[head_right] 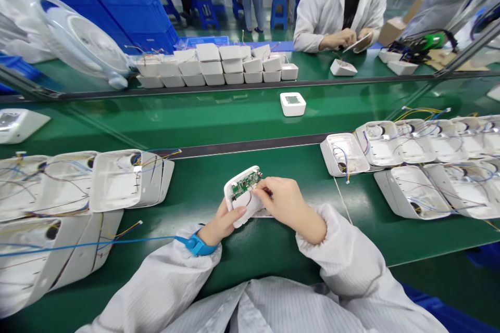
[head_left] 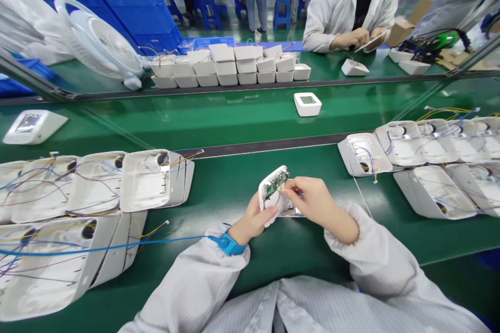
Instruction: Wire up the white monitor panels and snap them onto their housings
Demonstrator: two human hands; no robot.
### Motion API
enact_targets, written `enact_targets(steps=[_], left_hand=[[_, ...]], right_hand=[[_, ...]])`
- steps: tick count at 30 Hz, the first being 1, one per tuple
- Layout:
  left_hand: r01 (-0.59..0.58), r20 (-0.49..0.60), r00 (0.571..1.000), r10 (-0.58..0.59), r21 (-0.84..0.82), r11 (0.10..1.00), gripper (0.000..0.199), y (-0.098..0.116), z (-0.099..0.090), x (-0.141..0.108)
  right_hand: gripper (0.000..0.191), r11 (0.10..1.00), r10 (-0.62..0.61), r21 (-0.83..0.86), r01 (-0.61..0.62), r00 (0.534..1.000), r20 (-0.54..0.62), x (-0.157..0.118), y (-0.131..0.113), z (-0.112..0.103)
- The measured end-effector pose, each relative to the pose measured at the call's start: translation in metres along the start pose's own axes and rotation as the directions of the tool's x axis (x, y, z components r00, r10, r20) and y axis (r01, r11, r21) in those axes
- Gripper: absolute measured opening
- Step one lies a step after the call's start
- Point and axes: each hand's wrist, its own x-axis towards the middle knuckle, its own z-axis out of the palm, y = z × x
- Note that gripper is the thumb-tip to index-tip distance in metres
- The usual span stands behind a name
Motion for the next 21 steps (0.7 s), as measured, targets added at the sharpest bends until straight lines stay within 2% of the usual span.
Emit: enact_targets(steps=[6, 13, 18, 21], left_hand=[[0.016, -0.034, 0.999, -0.016, -0.001, 1.0, 0.059, 0.0034, 0.0035, -0.0005], [0.002, -0.039, 0.999, 0.0, 0.049, 0.999, 0.056, 0.0016, 0.003, -0.0006], [0.034, -0.031, 0.999, -0.032, 0.056, 0.998, 0.054, 0.0027, 0.0008, 0.0003], [0.059, 0.024, 0.998, -0.059, -0.008, 0.998, 0.054, 0.0072, 0.0026, 0.0019]], right_hand=[[0.02, 0.996, 0.065, 0.062, -0.063, 0.998, -0.025, 0.0003, -0.002, 0.0011], [0.021, 0.997, 0.073, 0.043, -0.071, 0.997, -0.033, 0.0001, -0.0036, 0.0016], [0.018, 0.999, 0.044, 0.011, -0.043, 0.998, -0.052, -0.0007, -0.0033, 0.0027], [0.016, 1.0, -0.002, -0.029, 0.0, 0.996, -0.088, -0.001, -0.0009, 0.0049]])
